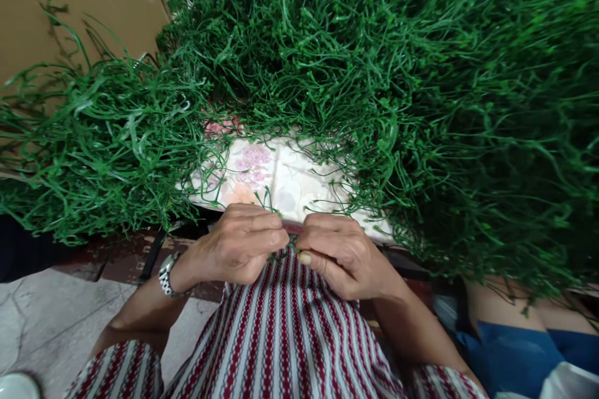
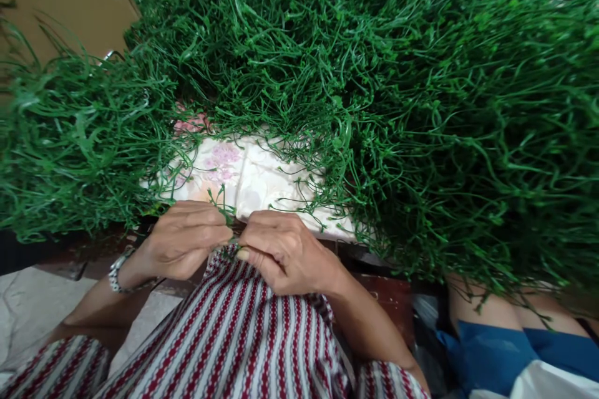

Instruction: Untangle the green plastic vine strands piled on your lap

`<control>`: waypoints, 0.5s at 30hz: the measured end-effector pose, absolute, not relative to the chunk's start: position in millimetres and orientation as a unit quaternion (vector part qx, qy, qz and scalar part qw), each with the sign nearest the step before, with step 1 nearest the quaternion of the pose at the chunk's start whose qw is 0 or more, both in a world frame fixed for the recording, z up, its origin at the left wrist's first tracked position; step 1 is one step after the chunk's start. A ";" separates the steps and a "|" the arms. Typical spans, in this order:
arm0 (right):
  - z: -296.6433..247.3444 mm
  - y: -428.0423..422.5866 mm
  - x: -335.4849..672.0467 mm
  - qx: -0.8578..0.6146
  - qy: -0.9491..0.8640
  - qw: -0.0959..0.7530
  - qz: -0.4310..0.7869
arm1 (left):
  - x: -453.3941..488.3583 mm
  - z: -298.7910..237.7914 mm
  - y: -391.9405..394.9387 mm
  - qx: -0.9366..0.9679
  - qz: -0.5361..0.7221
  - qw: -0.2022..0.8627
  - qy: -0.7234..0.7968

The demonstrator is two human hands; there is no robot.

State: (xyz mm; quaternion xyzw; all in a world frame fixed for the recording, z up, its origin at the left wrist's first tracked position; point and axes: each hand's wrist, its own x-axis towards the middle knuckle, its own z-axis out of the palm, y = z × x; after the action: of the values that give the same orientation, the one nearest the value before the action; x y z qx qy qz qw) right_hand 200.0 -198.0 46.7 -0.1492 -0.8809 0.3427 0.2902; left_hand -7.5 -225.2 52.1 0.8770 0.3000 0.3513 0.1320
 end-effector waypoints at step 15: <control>75.7 -210.2 227.5 -0.265 -0.805 0.399 0.351 | -25.0 48.3 -219.6 0.822 0.412 0.129 0.371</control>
State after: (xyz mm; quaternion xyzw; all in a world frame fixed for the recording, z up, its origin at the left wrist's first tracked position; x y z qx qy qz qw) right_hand 227.5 -210.2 75.7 -0.2645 -0.8045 0.3514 0.3991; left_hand -25.0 -219.6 48.3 0.8222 0.3713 0.4115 0.1294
